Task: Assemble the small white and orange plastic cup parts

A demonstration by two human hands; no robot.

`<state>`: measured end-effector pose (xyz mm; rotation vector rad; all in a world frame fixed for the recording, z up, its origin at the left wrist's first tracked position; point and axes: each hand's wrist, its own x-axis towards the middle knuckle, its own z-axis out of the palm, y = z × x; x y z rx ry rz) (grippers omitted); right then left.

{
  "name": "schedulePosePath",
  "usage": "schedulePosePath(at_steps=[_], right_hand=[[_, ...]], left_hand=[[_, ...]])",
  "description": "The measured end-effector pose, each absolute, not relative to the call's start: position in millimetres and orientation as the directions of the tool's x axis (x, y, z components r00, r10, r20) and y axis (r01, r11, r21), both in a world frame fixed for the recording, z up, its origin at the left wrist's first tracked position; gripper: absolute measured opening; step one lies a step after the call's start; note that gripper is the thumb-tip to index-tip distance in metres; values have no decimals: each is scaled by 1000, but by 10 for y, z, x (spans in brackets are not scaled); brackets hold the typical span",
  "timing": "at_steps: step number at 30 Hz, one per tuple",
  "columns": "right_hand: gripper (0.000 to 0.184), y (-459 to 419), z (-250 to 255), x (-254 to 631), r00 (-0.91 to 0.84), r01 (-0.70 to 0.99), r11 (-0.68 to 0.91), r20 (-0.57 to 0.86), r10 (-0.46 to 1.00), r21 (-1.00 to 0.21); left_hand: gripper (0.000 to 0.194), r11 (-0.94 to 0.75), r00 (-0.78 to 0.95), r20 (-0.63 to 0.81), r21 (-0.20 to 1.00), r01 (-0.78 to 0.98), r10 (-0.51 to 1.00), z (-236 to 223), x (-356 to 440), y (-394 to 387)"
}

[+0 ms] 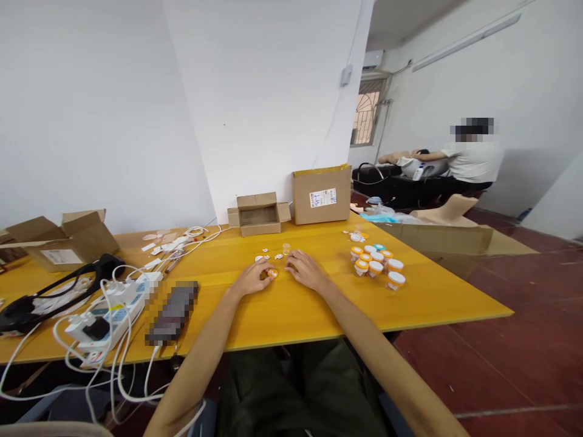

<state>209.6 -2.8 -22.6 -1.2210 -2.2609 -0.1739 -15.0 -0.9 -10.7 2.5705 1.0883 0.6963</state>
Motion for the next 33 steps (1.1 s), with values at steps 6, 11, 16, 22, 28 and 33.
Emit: schedulePosePath(at_steps=[6, 11, 16, 22, 28, 33], right_hand=[[11, -28, -217, 2100, -445, 805, 579, 514, 733, -129], [12, -33, -186, 2129, -429, 815, 563, 510, 746, -137], [15, -44, -161, 2136, -418, 821, 548, 487, 767, -158], [18, -52, -165, 2126, -450, 816, 563, 467, 761, -131], [20, -33, -218, 2078, -508, 819, 574, 450, 734, -11], [20, -53, -199, 2014, -595, 795, 586, 395, 700, 159]], left_hand=[[24, -689, 597, 345, 415, 595, 724, -109, -148, -14], [20, -687, 596, 344, 407, 602, 726, -86, -133, -35], [17, -675, 572, 358, 396, 623, 738, -102, -137, -29], [16, -662, 559, 354, 387, 642, 750, -106, -139, -33], [17, -648, 543, 352, 411, 642, 762, -113, -135, -29], [16, -641, 527, 365, 412, 648, 768, -116, -128, -36]])
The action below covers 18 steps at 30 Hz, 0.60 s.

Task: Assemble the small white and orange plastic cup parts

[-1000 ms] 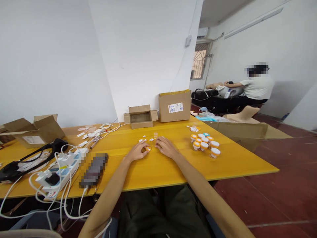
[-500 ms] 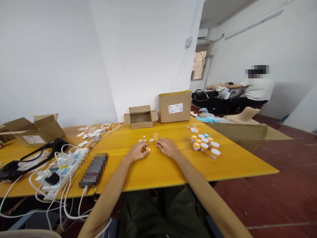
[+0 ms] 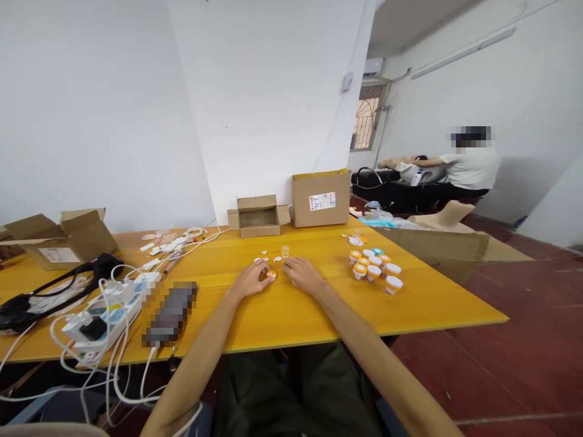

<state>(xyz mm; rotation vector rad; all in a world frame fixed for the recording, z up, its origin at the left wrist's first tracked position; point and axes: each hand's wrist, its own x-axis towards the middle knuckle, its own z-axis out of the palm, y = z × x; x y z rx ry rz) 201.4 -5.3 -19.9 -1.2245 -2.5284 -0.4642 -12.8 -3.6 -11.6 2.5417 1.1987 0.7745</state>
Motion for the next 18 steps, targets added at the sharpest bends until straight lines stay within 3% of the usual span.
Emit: schedulePosePath(at_steps=[18], right_hand=[[19, -39, -207, 2019, -640, 762, 608, 395, 658, 222]], left_hand=[[17, -640, 520, 375, 400, 656, 767, -142, -132, -19]])
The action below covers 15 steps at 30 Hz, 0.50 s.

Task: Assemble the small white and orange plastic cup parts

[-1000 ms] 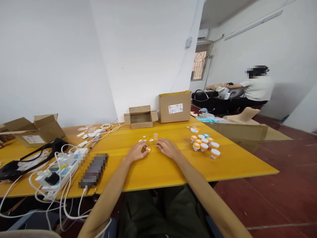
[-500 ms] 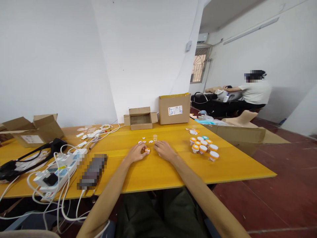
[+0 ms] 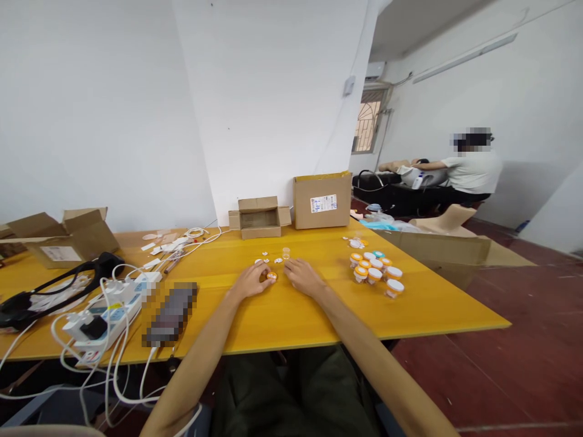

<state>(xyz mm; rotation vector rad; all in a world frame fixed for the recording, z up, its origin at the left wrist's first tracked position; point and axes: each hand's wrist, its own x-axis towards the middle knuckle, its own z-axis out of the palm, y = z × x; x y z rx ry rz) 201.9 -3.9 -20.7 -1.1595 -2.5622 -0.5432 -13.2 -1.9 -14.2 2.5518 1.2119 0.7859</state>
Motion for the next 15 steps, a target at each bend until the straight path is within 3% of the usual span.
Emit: schedulePosePath(at_steps=[7, 15], right_hand=[[24, -53, -211, 1997, -557, 794, 605, 470, 684, 61], [20, -42, -248, 1892, -504, 685, 707, 586, 634, -175]], left_hand=[[15, -654, 540, 369, 393, 647, 756, -100, -121, -55], [14, -675, 556, 383, 392, 625, 738, -118, -111, -42]])
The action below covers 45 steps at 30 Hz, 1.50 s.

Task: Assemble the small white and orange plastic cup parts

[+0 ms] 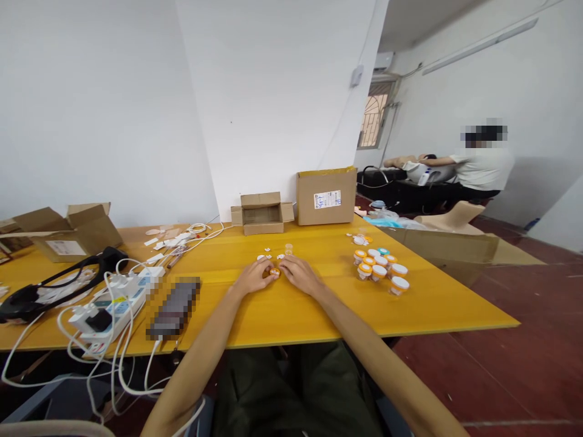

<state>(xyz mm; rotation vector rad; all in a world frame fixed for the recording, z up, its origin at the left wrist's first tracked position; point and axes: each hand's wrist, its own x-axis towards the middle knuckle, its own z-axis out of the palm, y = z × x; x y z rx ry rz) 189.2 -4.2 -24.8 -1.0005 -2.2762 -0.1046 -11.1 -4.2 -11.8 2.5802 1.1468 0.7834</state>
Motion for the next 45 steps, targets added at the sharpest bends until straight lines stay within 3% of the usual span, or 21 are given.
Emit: schedulePosePath(at_steps=[10, 23, 37, 45], right_hand=[[18, -32, -264, 1843, -499, 534, 807, 676, 542, -252], [21, -93, -228, 1812, -557, 530, 825, 654, 513, -195], [32, -116, -244, 1843, -610, 581, 814, 655, 447, -15], [32, -127, -240, 1848, -595, 585, 810, 660, 460, -37]], left_hand=[[13, -692, 574, 388, 387, 609, 722, -114, -103, -28], [16, -722, 599, 404, 361, 590, 691, -111, -109, -33], [15, -736, 602, 425, 356, 576, 676, -130, -115, -28], [15, -731, 606, 410, 350, 586, 682, -116, -108, -36]])
